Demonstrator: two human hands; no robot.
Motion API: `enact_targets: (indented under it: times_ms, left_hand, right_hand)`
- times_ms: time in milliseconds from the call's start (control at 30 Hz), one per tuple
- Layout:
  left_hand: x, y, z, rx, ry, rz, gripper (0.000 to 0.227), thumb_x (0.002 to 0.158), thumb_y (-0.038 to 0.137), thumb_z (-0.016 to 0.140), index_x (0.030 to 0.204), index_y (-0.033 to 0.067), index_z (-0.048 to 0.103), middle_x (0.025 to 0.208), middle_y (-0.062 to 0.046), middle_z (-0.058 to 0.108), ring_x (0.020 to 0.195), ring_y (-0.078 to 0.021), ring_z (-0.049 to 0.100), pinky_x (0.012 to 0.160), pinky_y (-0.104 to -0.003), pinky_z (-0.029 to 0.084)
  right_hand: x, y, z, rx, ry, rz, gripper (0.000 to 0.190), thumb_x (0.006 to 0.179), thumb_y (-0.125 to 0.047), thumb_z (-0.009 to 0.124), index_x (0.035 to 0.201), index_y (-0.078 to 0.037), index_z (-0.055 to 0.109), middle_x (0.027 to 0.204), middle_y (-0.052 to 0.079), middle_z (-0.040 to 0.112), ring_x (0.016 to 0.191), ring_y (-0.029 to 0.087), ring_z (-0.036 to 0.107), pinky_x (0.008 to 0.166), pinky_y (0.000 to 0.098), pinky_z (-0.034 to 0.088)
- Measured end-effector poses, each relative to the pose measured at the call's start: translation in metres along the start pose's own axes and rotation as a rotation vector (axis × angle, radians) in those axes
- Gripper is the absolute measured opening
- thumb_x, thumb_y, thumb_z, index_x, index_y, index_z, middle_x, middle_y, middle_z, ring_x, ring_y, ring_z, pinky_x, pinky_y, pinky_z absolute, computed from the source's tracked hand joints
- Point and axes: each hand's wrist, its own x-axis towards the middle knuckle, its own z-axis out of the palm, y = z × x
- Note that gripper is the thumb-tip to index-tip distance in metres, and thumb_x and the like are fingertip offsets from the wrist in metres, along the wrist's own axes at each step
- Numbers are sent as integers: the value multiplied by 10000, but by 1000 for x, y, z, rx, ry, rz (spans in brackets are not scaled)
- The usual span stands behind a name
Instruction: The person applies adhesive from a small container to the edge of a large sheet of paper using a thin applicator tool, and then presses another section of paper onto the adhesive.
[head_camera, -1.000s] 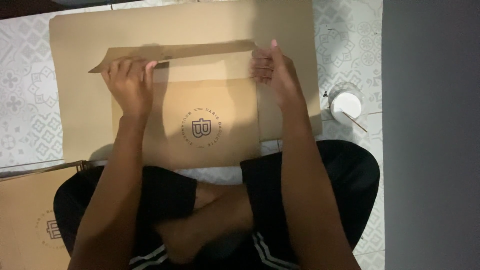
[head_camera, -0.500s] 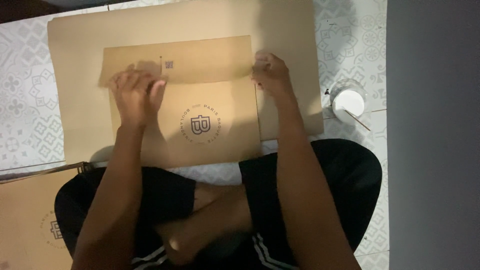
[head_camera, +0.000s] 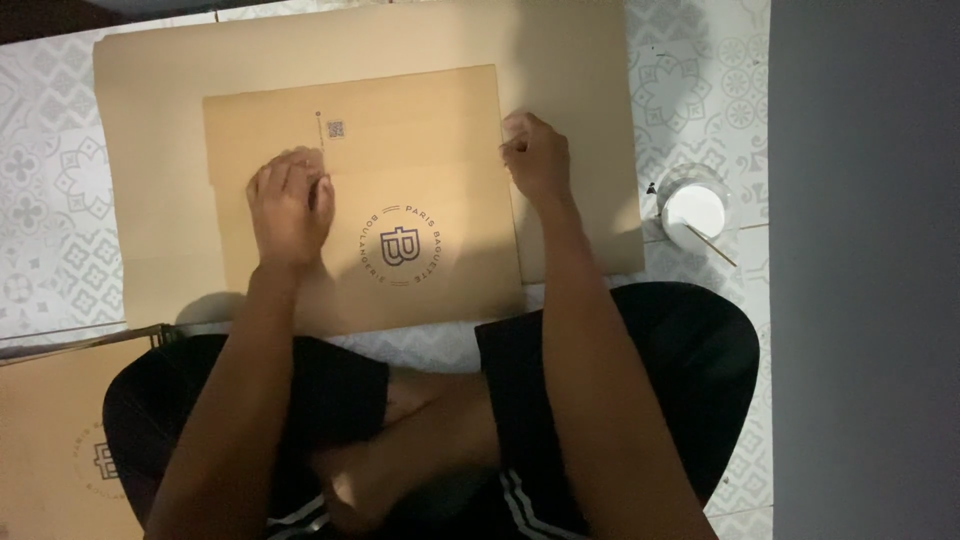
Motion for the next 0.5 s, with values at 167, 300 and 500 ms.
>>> enact_targets:
  times_ms: [167,300,500]
  left_hand:
    - [6,28,-17,-2,-114,-144,226,942,136,764,1120,71,640,1215,-93,606,1202,-311,616,987,-491,479]
    - [2,18,-6,14,23,-47,262,898,159,757,1106,78,619,1193,-93,595,1161,-291,636,968,-437,485]
    - [27,73,-26,-184,-336,46,687,1129,427,500,1664,72,257,1694,-219,191,1547,-458,178,1200,-688,220]
  right_hand:
    - [-12,-25,-21,92,48,125,276,948,-109,602,1205,-44,677,942,133,705,810,230,690,669,385,572]
    - [-6,-34,-36,155,99,268,194,854,-130,615,1028,-93,694,761,21,629,611,108,620,525,292,550]
    - [-3,-56,-13,332,-104,156,328,998,-280,604,1186,-27,692,920,132,735,813,184,751,696,351,652]
